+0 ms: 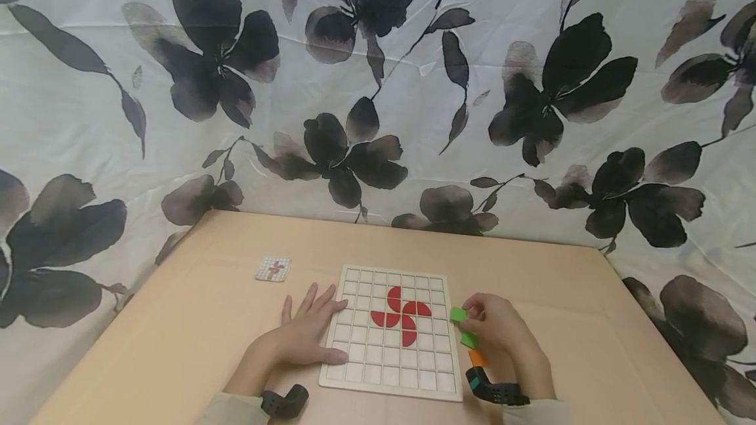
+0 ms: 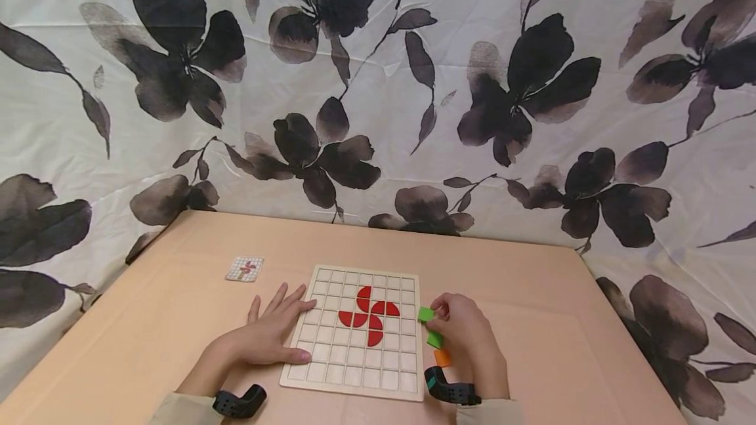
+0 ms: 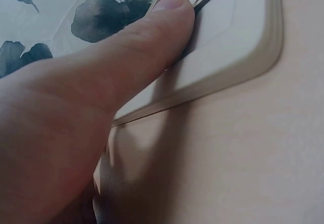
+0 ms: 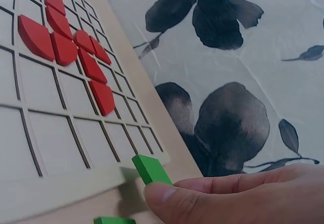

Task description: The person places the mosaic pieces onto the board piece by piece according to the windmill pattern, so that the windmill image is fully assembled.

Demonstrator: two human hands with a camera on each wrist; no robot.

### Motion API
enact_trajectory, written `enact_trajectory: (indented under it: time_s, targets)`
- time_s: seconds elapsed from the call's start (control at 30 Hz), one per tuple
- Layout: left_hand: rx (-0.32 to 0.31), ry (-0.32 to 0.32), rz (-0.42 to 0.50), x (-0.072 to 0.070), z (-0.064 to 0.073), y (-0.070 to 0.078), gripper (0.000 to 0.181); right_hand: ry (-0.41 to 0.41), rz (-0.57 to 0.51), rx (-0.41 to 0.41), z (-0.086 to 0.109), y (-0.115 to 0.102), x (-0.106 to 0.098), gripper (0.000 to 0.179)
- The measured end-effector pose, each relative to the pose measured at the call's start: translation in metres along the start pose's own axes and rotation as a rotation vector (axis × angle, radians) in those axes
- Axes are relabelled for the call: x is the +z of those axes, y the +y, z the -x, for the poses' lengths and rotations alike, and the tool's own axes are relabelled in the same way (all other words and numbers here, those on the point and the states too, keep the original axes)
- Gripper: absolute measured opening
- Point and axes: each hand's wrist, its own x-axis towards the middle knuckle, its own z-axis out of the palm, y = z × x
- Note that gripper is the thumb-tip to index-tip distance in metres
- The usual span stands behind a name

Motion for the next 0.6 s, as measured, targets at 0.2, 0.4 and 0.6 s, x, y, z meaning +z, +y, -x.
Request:
enact_trajectory:
  time_s: [0.2,0.4,0.6]
  targets:
    - [-0.001,0.003,-0.011,0.001,-0.001,-0.001,0.095,-0.001,0.012,-0.014,0.003,-0.016,0.006,0.024]
    - [0.012,0.005,-0.005,0.001,0.0,-0.002,0.095,0.015,0.054,-0.058,0.006,-0.03,0.016,0.024]
    - [0.019,0.001,-0.005,0.001,0.004,-0.003,0.095,0.025,0.082,-0.115,0.012,-0.041,0.027,0.023]
